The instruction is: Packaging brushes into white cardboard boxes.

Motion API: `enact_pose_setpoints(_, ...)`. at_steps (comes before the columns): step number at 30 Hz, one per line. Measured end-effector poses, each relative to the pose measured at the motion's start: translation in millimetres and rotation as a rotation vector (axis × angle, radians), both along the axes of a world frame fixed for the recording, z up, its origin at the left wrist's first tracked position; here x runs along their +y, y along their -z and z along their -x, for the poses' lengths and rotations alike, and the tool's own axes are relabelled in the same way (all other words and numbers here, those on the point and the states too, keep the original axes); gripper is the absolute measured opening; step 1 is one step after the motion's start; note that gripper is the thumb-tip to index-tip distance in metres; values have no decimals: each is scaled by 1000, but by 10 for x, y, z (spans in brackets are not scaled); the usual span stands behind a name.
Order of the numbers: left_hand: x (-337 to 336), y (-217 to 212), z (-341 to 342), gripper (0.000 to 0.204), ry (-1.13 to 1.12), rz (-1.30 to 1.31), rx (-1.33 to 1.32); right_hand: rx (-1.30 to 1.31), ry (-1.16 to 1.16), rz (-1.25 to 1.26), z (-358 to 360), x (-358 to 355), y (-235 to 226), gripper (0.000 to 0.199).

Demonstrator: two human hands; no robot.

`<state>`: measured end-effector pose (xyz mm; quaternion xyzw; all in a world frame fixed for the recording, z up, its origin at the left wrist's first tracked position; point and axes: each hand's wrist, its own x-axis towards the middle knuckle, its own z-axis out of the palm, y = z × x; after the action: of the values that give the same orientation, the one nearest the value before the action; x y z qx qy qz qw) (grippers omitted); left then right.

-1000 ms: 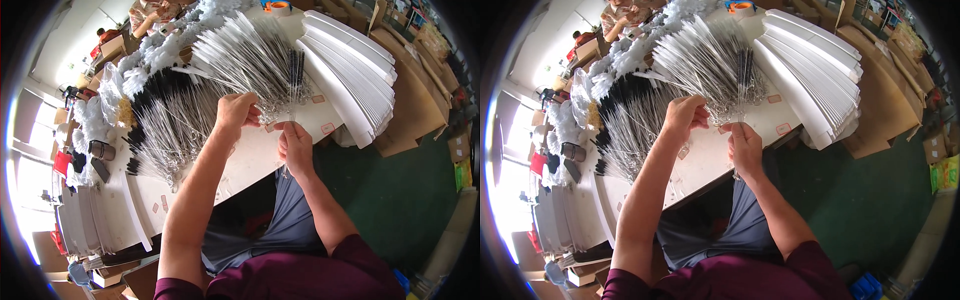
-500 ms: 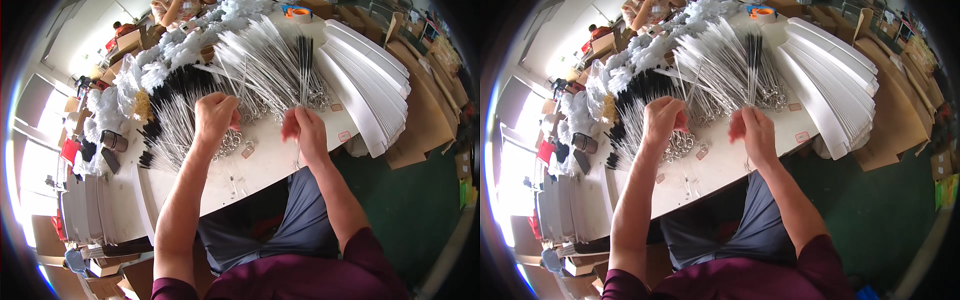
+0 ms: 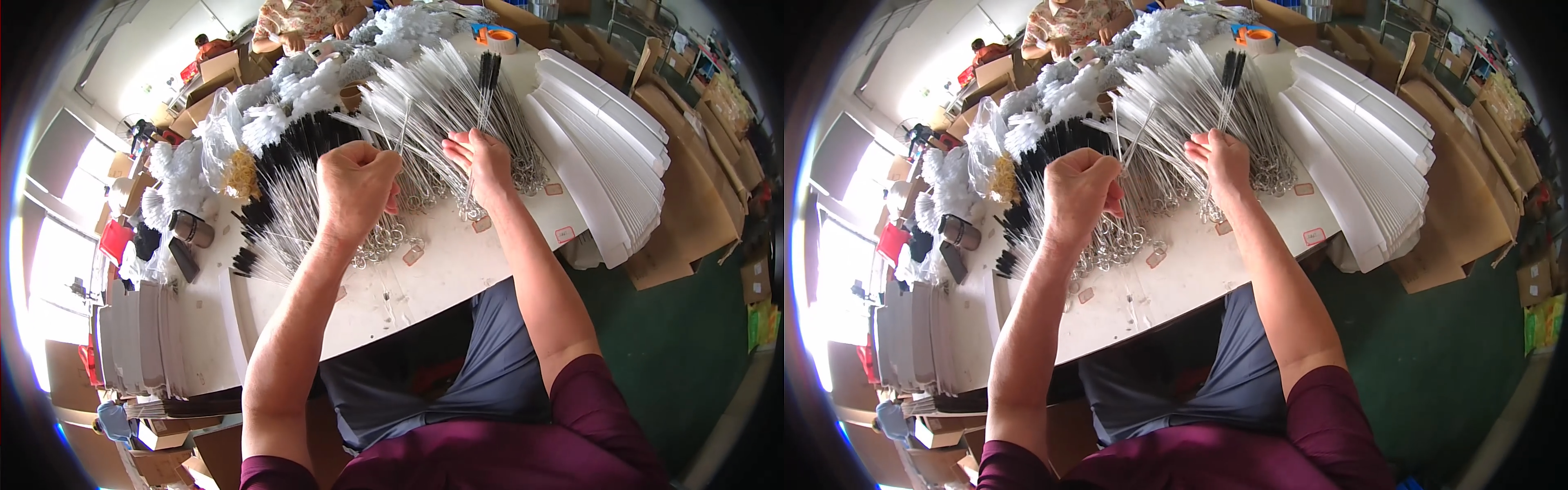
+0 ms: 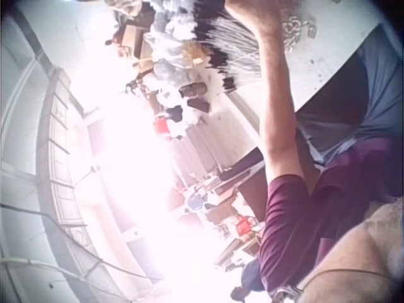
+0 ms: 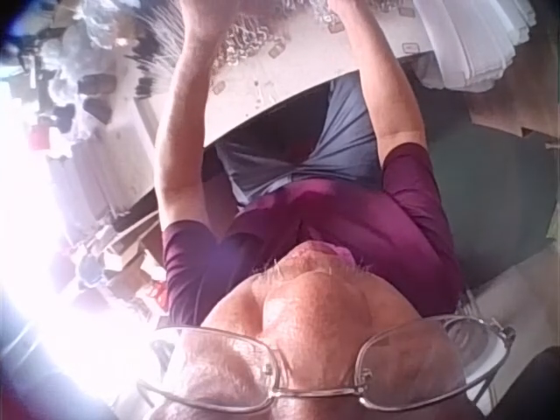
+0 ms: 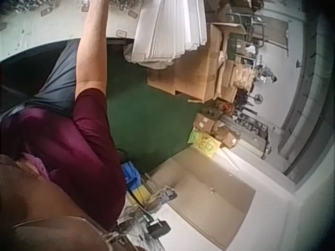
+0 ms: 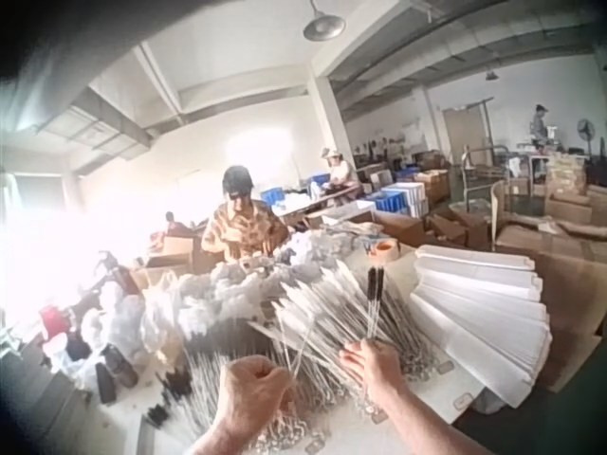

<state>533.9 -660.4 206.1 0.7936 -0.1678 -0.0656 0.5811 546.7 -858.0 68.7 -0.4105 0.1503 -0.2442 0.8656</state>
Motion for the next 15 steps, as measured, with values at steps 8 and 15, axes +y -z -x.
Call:
enact_pose_setpoints(8,404,-484,156,14,-44,-291,-372,-68,121,121,-77,19,185,35)
enact_pose_setpoints(15,1001,-952,154,12,-126,-134,-557,-130,104,182,-97,12,256,35)
